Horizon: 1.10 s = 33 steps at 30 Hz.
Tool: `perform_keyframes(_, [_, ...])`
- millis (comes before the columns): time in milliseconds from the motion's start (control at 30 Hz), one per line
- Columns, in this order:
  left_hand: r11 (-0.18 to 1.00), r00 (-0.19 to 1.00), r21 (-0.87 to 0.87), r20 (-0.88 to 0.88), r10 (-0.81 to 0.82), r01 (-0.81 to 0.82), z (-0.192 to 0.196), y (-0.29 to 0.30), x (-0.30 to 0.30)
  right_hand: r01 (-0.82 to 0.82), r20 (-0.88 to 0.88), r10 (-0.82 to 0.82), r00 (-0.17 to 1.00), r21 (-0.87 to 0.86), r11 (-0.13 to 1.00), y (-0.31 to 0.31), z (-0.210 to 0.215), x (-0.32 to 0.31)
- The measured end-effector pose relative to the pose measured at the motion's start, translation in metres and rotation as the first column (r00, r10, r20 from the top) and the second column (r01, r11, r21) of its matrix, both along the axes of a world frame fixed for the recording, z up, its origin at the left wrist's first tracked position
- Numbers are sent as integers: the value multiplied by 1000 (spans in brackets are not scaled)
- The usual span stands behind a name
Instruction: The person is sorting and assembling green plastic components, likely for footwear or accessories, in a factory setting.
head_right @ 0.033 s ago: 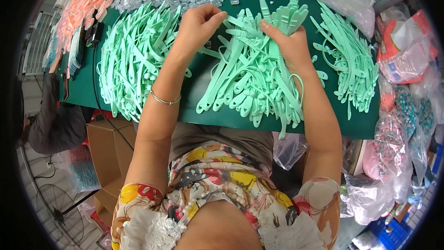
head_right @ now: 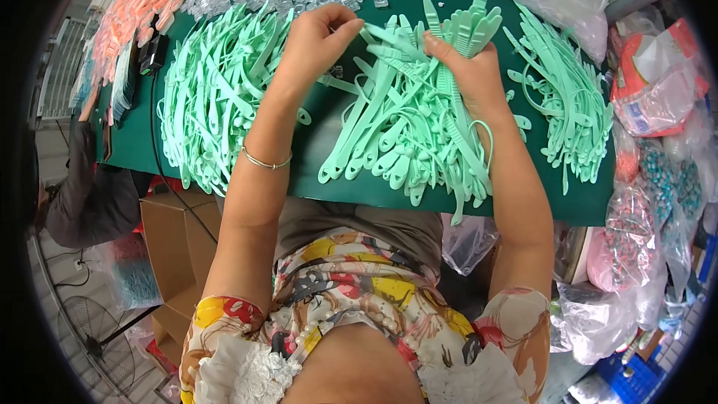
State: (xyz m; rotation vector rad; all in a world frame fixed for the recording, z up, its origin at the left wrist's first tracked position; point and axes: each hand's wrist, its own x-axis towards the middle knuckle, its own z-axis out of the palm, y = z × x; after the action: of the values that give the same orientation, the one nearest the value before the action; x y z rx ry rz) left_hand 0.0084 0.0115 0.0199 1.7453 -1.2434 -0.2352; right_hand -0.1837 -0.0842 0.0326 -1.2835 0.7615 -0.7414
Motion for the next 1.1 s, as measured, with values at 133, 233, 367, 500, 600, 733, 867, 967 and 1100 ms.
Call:
perform_keyframes(133, [981, 977, 192, 210, -47, 6, 16, 18, 18, -62, 13, 63, 998, -33, 998, -6, -4, -2])
perform_keyframes(233, [925, 962, 375, 229, -150, 55, 27, 29, 18, -77, 10, 78, 997, -40, 996, -8, -5, -2])
perform_keyframes(367, [864, 903, 498, 335, -268, 72, 24, 33, 14, -102, -8, 102, 995, -53, 993, -9, -5, -2])
perform_keyframes(500, [822, 863, 567, 392, -319, 47, 21, 27, 10, -90, 1, 90, 996, -58, 994, -7, -5, -1])
perform_keyframes(600, [896, 828, 433, 465, -313, 96, 14, 23, 8, -57, 21, 57, 998, -31, 998, -3, -3, 0])
perform_keyframes(733, [969, 916, 142, 322, -239, 203, 20, 15, 3, -89, 17, 90, 996, -74, 993, -4, -3, -4])
perform_keyframes(867, [950, 950, -86, -59, -306, 300, 23, 11, -9, -110, 13, 111, 994, -93, 990, -1, -1, -3])
perform_keyframes(967, [936, 905, -147, -246, -348, 320, 11, 7, -13, -126, 16, 129, 992, -111, 986, 0, 0, -4])
perform_keyframes(1100, [931, 711, -212, -601, -364, 298, 16, 5, -21, -132, 30, 135, 990, -70, 989, -2, -1, -6])
